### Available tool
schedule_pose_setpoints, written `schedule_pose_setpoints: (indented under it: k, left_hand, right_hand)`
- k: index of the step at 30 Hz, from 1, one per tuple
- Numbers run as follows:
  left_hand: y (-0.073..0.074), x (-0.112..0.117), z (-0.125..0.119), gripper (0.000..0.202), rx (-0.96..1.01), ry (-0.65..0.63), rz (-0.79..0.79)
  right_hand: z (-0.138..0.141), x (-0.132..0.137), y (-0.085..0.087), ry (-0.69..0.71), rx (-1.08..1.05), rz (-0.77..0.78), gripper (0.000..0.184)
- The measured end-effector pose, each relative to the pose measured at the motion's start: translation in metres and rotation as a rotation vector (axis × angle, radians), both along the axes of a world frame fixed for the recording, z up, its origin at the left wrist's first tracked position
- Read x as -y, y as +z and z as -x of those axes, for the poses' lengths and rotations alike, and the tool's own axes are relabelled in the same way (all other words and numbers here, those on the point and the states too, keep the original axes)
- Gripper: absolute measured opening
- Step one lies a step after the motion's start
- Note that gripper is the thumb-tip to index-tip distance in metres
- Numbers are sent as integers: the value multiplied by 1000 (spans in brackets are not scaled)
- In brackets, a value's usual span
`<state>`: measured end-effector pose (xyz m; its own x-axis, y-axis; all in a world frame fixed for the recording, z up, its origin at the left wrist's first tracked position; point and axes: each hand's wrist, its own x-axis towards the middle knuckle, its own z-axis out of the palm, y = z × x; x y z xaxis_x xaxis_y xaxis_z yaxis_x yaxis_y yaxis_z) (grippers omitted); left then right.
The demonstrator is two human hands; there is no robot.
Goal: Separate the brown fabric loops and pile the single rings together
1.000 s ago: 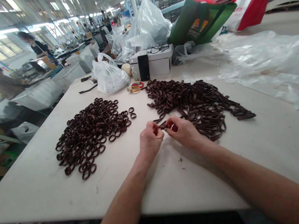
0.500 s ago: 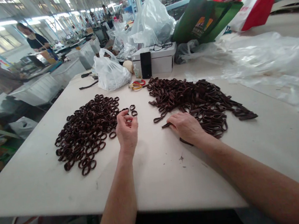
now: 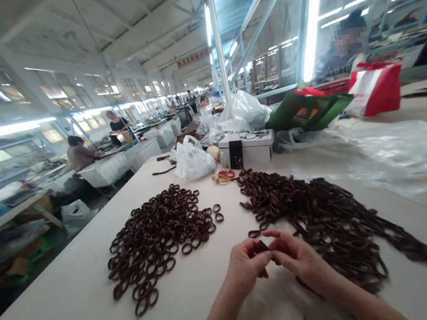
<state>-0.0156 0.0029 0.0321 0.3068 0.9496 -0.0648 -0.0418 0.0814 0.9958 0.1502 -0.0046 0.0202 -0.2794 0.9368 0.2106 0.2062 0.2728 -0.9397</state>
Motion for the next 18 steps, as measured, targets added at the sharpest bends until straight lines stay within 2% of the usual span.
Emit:
schedule_pose_setpoints:
  k: [3,5,7,10,15,18]
  left_hand:
    - [-2,-2,1,31,20,-17,49]
    - [-4,-3,1,30,19,-45,90]
    - [-7,-3,1,30,15,-77,117]
    - [-11,-4,0,30,-2,-114,116]
    - [-17,-6,2,35,-22,-121,138]
    - [-16,-6,3,40,18,-87,128]
  right_hand:
    - [-3,6,-1,40,186,-118,53]
    - [-4,8,-2,19,295,-181,63]
    - [-4,8,-1,-4,341,-196,65]
    - [-3,7,1,17,353,-170,57]
    - [-1,7,6,-6,346,-174,24]
    - [-2,8,7,-29,269,-156,26]
